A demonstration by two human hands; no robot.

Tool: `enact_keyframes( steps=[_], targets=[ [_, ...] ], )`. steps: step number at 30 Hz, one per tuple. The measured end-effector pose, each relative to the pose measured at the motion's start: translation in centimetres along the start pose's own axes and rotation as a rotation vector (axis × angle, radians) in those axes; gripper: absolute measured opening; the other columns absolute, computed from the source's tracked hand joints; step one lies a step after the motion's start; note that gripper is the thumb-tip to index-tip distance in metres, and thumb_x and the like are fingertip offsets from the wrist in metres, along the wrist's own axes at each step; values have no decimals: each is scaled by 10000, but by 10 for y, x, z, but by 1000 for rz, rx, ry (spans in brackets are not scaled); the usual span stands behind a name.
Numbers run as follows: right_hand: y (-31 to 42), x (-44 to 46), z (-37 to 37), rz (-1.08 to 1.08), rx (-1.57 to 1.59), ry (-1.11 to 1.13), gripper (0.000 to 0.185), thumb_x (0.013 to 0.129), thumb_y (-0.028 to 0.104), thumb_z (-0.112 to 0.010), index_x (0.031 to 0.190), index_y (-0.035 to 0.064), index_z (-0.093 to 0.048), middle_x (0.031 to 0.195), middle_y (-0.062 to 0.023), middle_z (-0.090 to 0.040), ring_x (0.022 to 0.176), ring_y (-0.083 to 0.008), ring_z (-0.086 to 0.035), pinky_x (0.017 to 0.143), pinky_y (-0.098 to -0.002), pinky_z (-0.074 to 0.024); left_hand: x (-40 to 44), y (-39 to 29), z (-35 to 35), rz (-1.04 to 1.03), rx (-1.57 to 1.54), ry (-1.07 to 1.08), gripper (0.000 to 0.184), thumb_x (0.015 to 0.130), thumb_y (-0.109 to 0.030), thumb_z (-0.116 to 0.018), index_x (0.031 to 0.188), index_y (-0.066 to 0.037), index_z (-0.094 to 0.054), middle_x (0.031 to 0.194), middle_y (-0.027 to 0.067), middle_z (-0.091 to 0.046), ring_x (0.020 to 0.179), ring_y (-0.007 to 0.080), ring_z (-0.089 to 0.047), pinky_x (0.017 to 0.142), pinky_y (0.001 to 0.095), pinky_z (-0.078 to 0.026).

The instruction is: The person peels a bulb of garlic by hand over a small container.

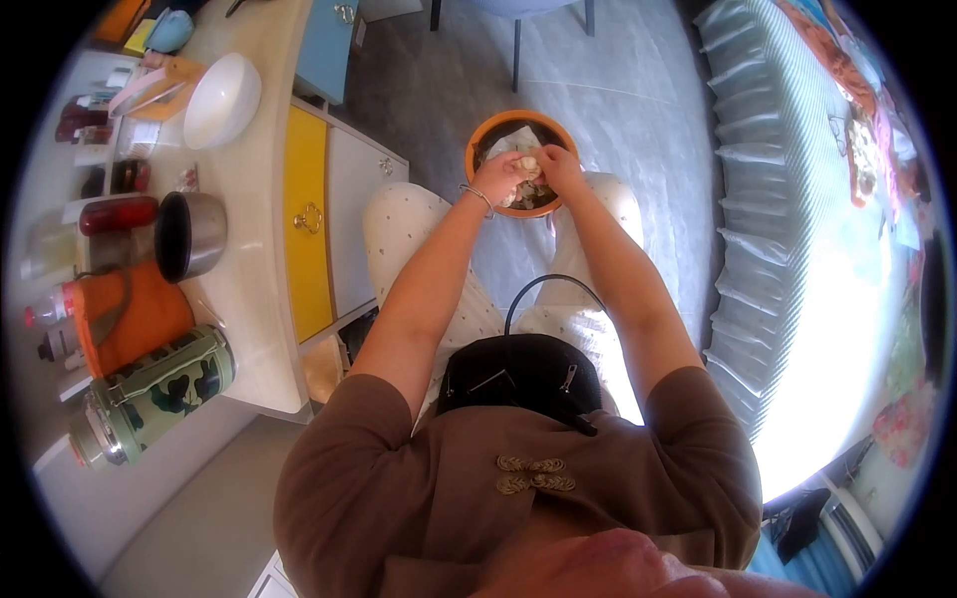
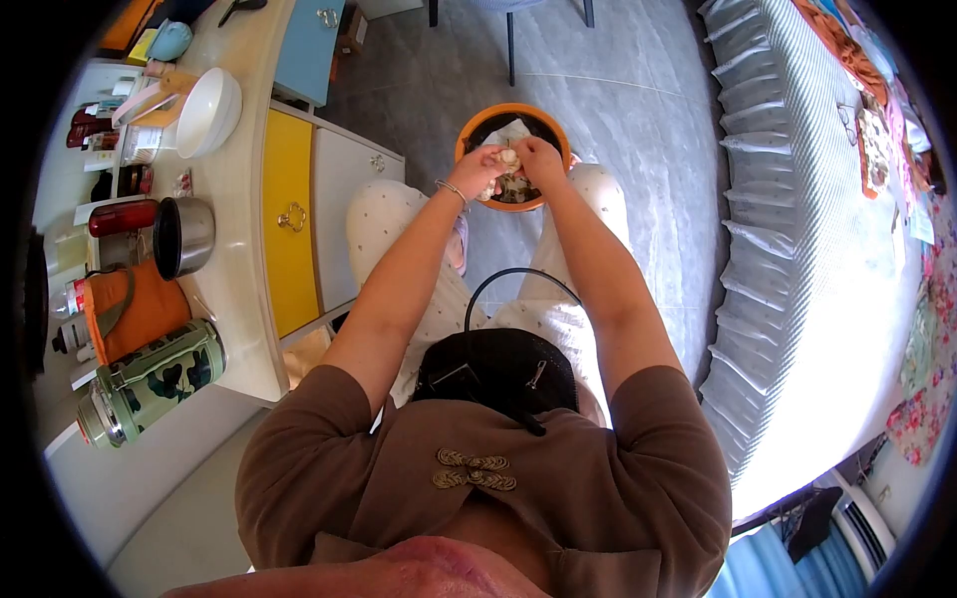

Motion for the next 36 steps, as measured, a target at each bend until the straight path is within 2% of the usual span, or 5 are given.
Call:
enact_keyframes(
  steps=[16,22,28,31,36],
  targets=[
    [-14,4,5,-73,-54,-25,193,819,176,-608,858,-2,-671,657,-49,-631,528,-113,-600,468,-255,-473,5,7,11,62,57,-124,387,813,-78,-608,1150,32,-453,858,92,-594,551,147,-582,506,267,-478],
    [-5,1,7,-95,-169,-47,256,794,255,-659,843,5,-639,659,-54,-624,540,-115,-608,461,-247,-471,5,7,14,84,76,-142,397,799,-87,-620,1155,16,-477,899,96,-591,619,144,-599,509,254,-496],
    [-2,1,-9,45,41,30,328,776,336,-683,868,29,-611,701,-43,-602,563,-95,-553,511,-246,-451,8,12,17,76,77,-163,360,796,-118,-638,1120,0,-533,879,76,-608,616,134,-595,517,245,-490],
    [-2,0,-11,60,-134,122,296,779,314,-686,862,38,-615,725,-36,-597,593,-91,-530,532,-247,-441,10,15,14,101,103,-82,299,809,-159,-642,1065,-16,-583,821,42,-625,595,108,-578,515,225,-461],
    [-3,1,-9,27,51,140,231,806,249,-667,837,30,-602,688,-23,-577,570,-91,-530,508,-237,-447,12,16,13,5,134,-17,218,835,-185,-622,984,-26,-625,765,0,-618,550,79,-532,516,214,-425]
  ],
)
Point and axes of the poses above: each hand's wrist, its own x-axis towards the middle knuckle, its own z-axis out of the back of the hand, y = z × x, the point moved 5 cm from there along x, towards the middle knuckle
